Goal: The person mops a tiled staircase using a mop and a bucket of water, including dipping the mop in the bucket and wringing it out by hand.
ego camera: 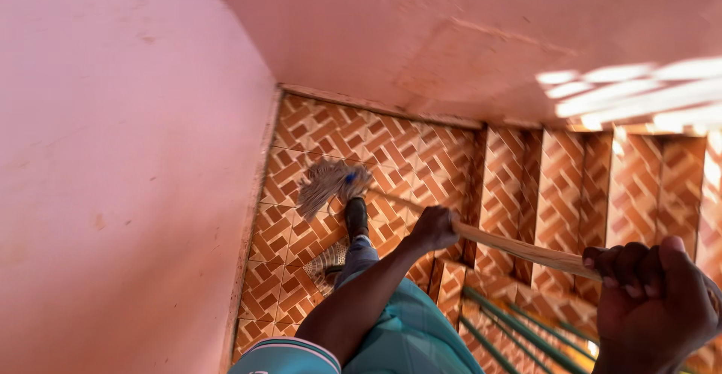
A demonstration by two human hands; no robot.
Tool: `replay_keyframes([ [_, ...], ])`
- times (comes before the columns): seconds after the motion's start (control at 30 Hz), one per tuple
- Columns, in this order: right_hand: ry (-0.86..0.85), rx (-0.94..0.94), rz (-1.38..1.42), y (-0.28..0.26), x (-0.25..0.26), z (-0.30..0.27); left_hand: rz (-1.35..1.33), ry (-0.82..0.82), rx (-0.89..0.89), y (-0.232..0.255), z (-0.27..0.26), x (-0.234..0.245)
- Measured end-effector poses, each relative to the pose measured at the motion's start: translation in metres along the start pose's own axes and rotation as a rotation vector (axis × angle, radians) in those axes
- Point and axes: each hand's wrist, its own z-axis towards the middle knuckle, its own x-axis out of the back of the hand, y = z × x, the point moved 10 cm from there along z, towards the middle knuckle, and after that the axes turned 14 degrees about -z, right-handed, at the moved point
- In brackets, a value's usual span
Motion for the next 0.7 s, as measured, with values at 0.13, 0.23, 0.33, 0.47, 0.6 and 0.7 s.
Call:
replay_keyframes([
  [0.13, -0.004, 0.150, 0.018, -0.013, 0.013, -0.058, -0.202, 0.009, -0.276, 0.014, 0.012, -0.039],
  [0.23, 0.164, 0.192, -0.087, 0.001, 0.012, -0.099, -0.114, -0.104, -0.288, 0.020, 0.010, -0.068],
  [0.33, 0.166, 0.098, -0.137, 0.026, 0.004, -0.136, -0.317, -0.117, -0.422, 0.024, -0.014, -0.098],
  [0.47, 0.203, 0.104, -0.335, 0.032, 0.021, -0.169, -1.241, -0.261, 0.465, -0.025, -0.057, -0.185],
  [0.6, 0.331, 0.207, -0.139, 0.010, 0.072, -0.187, -0.215, -0.417, -0.043, 0.025, -0.109, -0.195],
  [0.7, 0.537, 0.178, -0.050, 0.001, 0.111, -0.209, -0.096, -0.667, 0.055, 0.041, -0.155, -0.203],
])
